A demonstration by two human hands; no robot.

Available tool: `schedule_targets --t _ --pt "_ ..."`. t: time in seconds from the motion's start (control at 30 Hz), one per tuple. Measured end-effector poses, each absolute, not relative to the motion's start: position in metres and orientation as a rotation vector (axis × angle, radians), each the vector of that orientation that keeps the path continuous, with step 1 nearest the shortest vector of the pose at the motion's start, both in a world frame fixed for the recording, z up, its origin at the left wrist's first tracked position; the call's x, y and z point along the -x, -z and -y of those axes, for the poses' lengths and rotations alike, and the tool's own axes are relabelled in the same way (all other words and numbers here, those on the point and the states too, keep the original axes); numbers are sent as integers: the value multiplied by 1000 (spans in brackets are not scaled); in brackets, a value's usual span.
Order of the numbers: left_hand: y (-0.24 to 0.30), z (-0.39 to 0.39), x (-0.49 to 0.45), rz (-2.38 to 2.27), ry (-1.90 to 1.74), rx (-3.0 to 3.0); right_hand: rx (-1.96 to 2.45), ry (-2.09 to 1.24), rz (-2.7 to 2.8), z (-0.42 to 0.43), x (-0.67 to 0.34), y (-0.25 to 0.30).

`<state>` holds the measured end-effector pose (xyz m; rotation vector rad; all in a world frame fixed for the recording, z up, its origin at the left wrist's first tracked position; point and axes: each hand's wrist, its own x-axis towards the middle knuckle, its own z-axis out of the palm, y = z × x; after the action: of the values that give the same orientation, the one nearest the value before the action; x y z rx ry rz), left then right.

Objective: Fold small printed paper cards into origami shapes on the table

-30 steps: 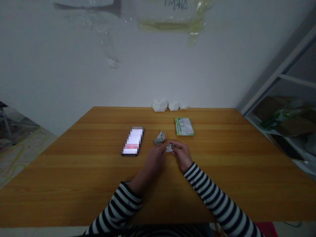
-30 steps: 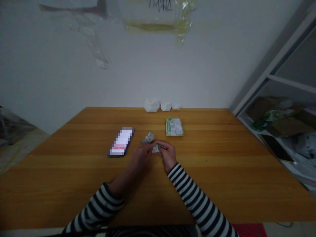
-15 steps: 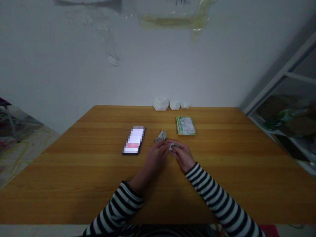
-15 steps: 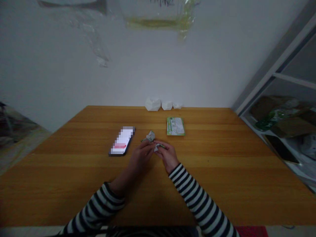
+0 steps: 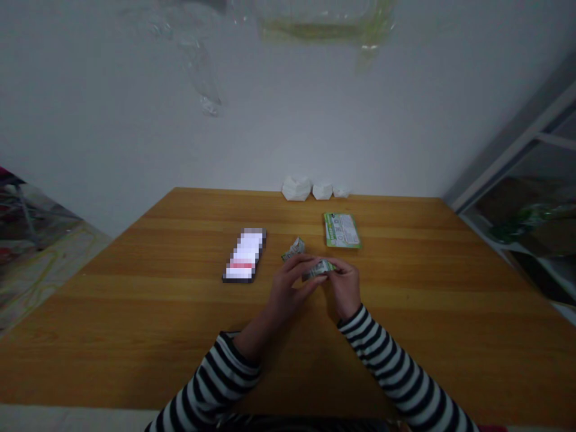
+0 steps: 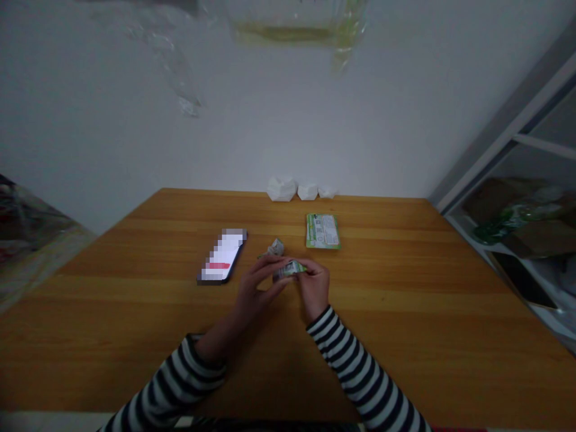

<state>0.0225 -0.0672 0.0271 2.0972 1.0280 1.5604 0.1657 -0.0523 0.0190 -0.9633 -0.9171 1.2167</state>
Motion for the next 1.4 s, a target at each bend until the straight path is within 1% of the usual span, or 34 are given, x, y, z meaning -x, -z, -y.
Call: schedule_targets --t 0.13,0.23,0.3,0.37,0.5,0.53,0.63,0.77,0.9,1.0,1.27,1.4 --pt "-33 67 -29 -1141 -1425 -1567 912 -991 1104 50 -168 -20" --pt "-29 64 -30 -1180 -1366 -1414 932 -844 1159 51 -167 -18" --pt "-26 62 -29 -1223 -1381 -1399 956 -834 1161 51 -167 -16" --pt "-24 61 -27 -1275 -1413 -1427 943 -933 1194 49 -170 -15" --pt "-26 61 -22 -1340 -1510 -1578 809 -1352 1340 44 -183 -21" --pt "-27 61 -21 -1335 -1541 -1647 788 -1402 1329 43 -186 -24" --pt "-27 60 -18 -1287 -1621 -1875 768 -1436 1307 43 -192 -32" --pt "-18 59 -16 -1261 -1630 -2094 748 -1524 1309 45 -192 -38" --pt "-8 60 -18 -1238 -1531 -2265 895 -1313 1358 44 -189 -36" --pt "-9 62 -22 -1237 -1461 -2222 948 -1190 1373 41 -186 -32" --pt "-23 58 -27 -1282 -1310 -1508 1115 -950 1418 41 -185 -22" --pt "-22 57 -28 -1288 -1233 -1290 1137 -758 1525 47 -180 -23"
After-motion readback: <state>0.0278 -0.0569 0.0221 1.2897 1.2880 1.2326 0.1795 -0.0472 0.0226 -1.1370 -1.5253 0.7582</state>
